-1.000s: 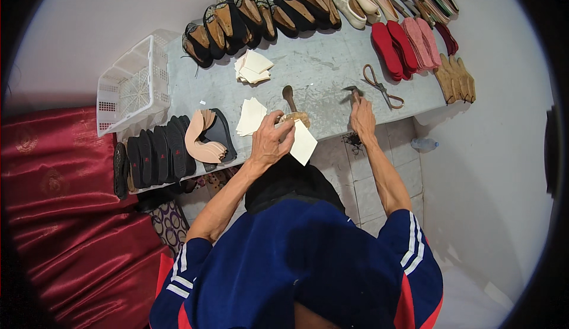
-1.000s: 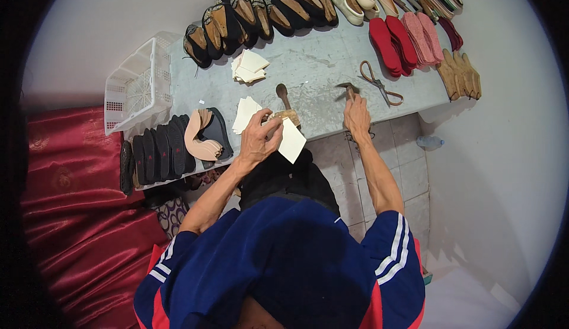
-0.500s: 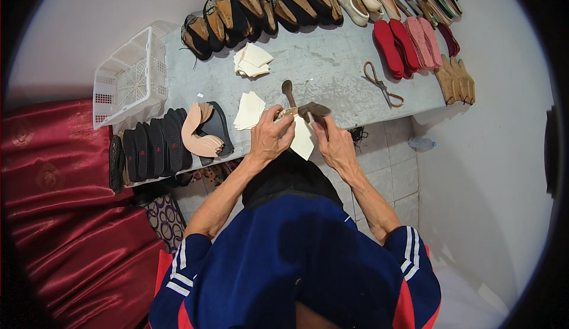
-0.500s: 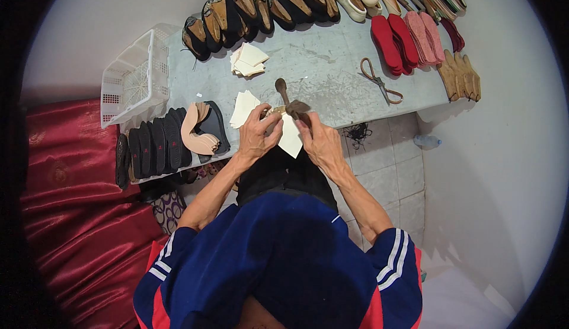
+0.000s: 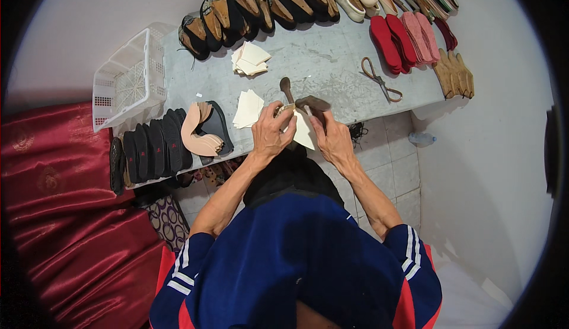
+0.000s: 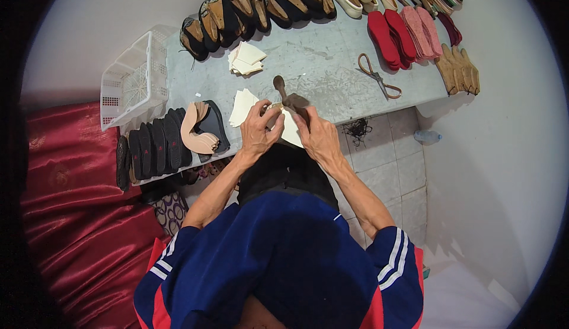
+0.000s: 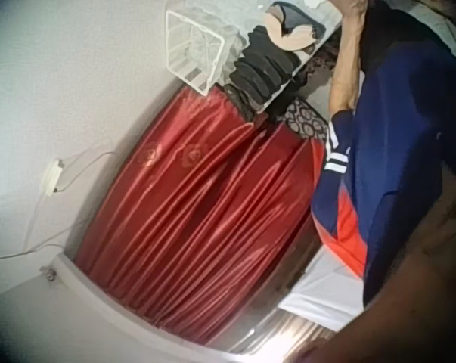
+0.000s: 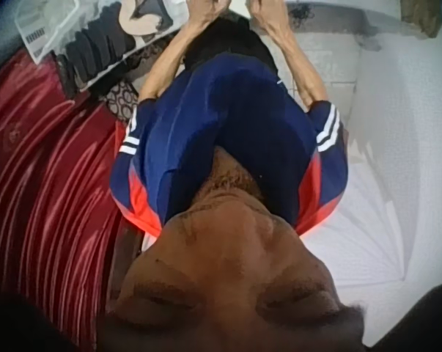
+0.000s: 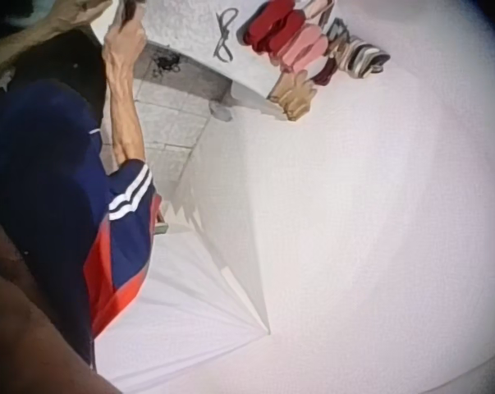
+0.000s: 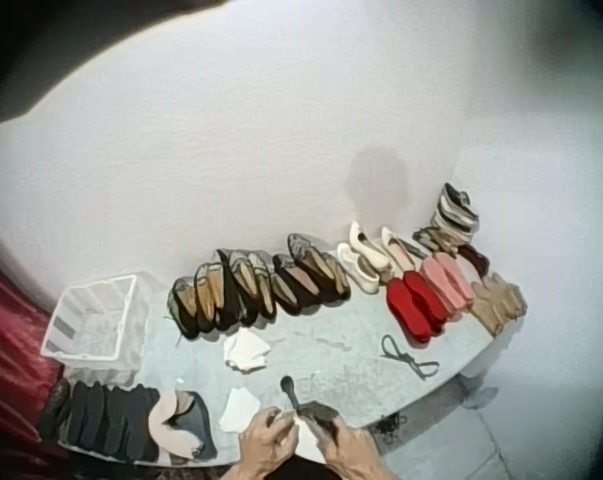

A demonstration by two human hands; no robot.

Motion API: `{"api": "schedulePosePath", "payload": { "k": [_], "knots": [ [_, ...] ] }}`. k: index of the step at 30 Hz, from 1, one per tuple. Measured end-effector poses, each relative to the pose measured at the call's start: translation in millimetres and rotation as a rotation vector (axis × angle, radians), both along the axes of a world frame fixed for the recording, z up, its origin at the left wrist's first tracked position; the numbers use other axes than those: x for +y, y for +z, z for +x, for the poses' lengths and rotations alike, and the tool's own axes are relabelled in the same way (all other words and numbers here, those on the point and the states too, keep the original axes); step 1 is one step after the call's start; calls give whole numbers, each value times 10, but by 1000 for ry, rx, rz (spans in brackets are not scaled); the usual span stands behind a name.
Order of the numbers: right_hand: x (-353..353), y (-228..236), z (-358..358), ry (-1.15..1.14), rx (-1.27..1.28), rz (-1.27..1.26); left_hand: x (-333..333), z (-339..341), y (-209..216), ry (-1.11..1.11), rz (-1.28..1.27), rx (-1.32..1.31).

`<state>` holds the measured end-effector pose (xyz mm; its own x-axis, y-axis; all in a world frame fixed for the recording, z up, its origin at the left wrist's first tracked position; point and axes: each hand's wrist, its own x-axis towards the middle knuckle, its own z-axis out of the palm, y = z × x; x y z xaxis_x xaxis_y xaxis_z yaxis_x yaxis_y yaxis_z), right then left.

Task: The person assembles shoe upper components by using a shoe-making hammer to bond leather and fabric pieces together on a metal lasting stand.

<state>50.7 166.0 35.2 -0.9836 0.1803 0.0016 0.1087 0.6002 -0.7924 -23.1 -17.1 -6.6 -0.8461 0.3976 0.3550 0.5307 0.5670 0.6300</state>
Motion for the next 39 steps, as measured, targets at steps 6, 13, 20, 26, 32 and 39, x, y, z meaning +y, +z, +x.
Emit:
{"api": "schedulePosePath", "payload": {
  "k": [6,13,20,26,32,39],
  "knots": [
    [3,-150,0,1,-42,32,-55,39,-52,44,138,-156],
    [13,-114,-1,12,-33,42,-176,25,-68,-10,177,-118],
    [-24,-31,6,17,43,-14,-200,-26,-88,-64,127,-52],
    [-55,6,21,19,67,-49,-198,-43,-128,-59,127,-44],
    [-120,-58,43,7,-51,13,-223,4,-125,-31,158,-115],
    [-104,-115,38,1,-35,36,-346,-48,-114,-80,161,-126]
  ]
}}
